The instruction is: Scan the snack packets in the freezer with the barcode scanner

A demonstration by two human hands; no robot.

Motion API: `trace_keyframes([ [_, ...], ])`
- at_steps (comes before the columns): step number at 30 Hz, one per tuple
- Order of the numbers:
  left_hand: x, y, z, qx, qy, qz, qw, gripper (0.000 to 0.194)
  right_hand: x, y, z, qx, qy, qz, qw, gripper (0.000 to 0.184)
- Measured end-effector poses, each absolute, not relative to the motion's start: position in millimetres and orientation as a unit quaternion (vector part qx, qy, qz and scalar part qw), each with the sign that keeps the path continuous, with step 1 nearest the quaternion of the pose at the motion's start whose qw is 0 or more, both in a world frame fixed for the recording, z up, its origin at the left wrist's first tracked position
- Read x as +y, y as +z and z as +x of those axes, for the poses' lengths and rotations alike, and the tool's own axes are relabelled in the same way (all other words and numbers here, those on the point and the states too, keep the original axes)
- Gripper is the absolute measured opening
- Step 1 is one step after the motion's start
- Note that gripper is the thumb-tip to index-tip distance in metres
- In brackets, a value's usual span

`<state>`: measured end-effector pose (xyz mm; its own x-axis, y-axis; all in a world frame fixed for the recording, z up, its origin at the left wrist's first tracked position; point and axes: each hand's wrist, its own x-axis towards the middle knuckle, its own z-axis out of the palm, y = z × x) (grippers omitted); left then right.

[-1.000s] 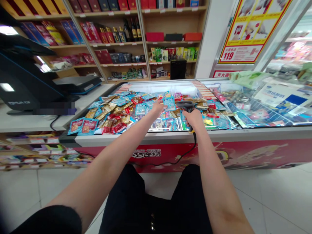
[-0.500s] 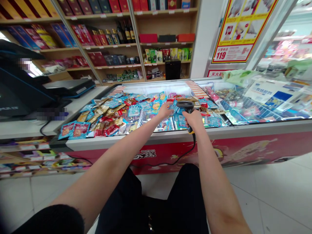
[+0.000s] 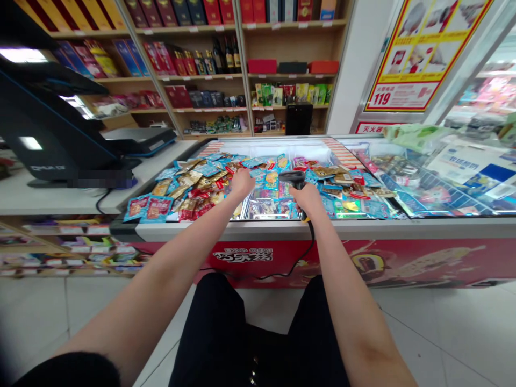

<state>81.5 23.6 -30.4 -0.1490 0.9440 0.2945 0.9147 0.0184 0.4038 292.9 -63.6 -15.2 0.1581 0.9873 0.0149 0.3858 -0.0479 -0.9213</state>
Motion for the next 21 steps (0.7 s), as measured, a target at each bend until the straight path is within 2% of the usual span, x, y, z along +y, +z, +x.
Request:
trace_keyframes([
  [10, 14.3, -35.3, 28.6, 0.735, 0.234, 0.631, 0.083, 0.061, -58.1, -15.1, 218.2, -0.583, 0.387, -0.605, 0.380, 0.018],
  [17, 17.9, -41.4, 25.6, 0.701, 0.333, 0.618, 0.128, 0.087, -63.5, -12.5, 199.8, -0.570, 0.406, -0.609, 0.374, 0.016],
  [19, 22.6, -43.5, 22.3, 0.680, 0.377, 0.611, 0.147, 0.079, -63.1, -13.4, 200.8, -0.571, 0.407, -0.606, 0.376, 0.016],
  [21, 26.7, -44.7, 19.3, 0.664, 0.420, 0.590, 0.189, 0.052, -62.7, -13.2, 202.7, -0.575, 0.404, -0.604, 0.377, 0.015],
])
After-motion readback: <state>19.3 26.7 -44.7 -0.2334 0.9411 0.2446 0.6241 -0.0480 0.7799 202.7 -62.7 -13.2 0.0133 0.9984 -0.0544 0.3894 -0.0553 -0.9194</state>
